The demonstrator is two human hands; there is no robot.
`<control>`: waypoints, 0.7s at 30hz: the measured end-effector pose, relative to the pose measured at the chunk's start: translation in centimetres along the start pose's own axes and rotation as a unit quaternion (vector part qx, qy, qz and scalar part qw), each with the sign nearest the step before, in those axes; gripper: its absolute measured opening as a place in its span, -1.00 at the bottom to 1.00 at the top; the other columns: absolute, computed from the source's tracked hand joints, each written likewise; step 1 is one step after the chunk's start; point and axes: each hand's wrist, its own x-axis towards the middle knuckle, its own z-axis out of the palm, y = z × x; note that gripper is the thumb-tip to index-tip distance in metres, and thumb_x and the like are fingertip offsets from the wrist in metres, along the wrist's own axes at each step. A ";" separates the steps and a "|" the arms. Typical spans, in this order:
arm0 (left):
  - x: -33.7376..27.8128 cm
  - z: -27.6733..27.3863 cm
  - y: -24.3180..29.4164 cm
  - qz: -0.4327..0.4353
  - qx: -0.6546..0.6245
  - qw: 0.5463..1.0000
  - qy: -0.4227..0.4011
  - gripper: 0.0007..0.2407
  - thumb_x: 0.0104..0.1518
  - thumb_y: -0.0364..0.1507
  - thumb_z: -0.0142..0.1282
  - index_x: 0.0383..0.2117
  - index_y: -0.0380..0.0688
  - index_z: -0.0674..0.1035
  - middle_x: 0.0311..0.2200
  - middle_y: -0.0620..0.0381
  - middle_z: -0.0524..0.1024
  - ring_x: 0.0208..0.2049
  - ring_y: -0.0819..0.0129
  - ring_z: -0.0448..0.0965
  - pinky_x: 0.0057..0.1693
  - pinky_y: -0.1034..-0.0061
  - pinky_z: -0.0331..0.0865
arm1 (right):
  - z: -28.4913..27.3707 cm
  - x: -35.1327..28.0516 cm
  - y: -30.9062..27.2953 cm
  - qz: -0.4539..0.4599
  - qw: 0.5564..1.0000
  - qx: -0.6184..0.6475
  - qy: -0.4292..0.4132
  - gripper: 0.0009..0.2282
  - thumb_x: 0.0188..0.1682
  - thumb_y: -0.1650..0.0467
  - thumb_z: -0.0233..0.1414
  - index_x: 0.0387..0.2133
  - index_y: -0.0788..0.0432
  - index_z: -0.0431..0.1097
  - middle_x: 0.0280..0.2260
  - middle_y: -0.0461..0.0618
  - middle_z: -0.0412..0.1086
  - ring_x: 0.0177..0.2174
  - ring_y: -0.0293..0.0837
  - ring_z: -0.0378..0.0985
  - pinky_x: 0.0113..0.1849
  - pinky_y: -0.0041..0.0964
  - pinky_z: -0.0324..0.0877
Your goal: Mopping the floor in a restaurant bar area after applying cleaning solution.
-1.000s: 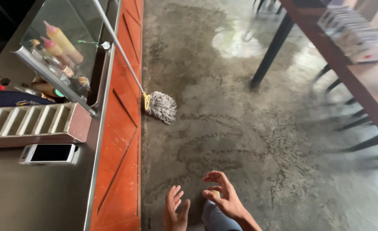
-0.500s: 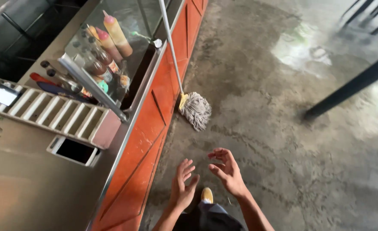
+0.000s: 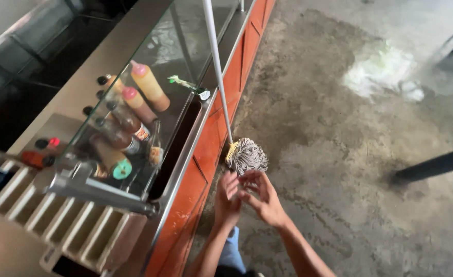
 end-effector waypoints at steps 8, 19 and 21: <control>25.8 -0.7 1.0 0.062 -0.086 0.994 0.018 -0.41 0.19 -0.28 0.19 0.27 -0.30 0.22 0.25 -0.22 0.34 0.27 -0.04 0.41 0.30 0.20 0.36 | 0.9 20.7 -2.0 -0.065 0.991 -0.103 0.058 -0.48 -0.03 0.39 0.20 0.18 0.26 0.17 0.15 0.08 0.28 0.19 -0.10 0.30 0.23 -0.09 0.17; 46.7 3.8 -3.6 0.107 0.072 0.977 0.171 -0.20 0.16 -0.07 0.21 0.33 -0.39 0.05 0.30 -0.31 0.14 0.32 -0.08 0.22 0.33 0.13 0.16 | 0.1 36.6 -6.3 -0.033 0.967 -0.219 0.129 -0.25 -0.10 0.23 0.22 0.32 0.27 0.04 0.26 0.19 0.24 0.28 0.00 0.19 0.23 -0.04 0.10; 49.3 4.1 -7.9 0.091 0.161 0.964 0.190 -0.30 0.20 -0.07 0.19 0.27 -0.38 0.20 0.18 -0.36 0.29 0.20 -0.19 0.34 0.22 0.08 0.24 | -0.6 37.9 -6.0 -0.043 0.970 -0.210 0.116 -0.22 -0.14 0.21 0.23 0.32 0.29 0.06 0.21 0.23 0.30 0.26 0.06 0.23 0.22 -0.06 0.15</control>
